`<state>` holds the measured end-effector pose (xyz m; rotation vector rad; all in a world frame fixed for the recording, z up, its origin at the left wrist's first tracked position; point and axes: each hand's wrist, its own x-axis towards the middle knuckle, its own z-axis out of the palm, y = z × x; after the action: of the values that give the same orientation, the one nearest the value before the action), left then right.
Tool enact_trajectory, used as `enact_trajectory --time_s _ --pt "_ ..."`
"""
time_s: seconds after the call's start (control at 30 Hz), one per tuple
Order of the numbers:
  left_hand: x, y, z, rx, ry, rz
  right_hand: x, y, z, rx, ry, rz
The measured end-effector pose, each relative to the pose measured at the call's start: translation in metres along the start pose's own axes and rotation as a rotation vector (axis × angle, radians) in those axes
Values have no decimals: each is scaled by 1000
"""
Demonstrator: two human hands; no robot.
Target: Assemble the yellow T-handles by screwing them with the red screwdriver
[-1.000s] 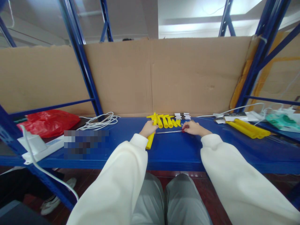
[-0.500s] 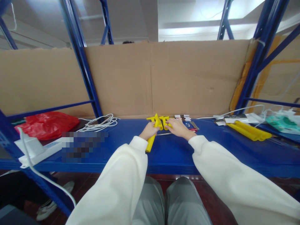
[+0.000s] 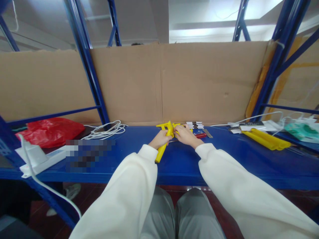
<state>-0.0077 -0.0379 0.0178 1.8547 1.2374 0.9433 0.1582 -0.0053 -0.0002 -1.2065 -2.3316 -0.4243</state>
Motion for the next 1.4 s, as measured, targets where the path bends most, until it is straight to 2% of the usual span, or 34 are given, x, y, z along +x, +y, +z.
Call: enact_trajectory --time_s 0.43,0.63,0.7,0.8,0.87,0.93,1.03,1.4 --pt "-1 1 0 18 -20 -2 -4 -4 -7 -5 -35 1" --pt "-1 0 -1 44 -11 -6 -4 1 -7 67 17 24" --pt "-1 0 -2 44 6 -6 -6 11 -10 111 49 108" --pt "0 -1 -2 30 20 0 -13 36 -15 158 75 401" --pt "0 -2 -2 21 16 -5 -21 54 -19 159 25 577" --pt "1 -4 -2 22 14 -16 -29 67 -21 151 -25 684" --pt "2 -6 -2 37 18 -18 -37 76 -21 128 -33 764" --pt "-3 0 -3 49 14 -19 -45 74 -18 69 -127 881"
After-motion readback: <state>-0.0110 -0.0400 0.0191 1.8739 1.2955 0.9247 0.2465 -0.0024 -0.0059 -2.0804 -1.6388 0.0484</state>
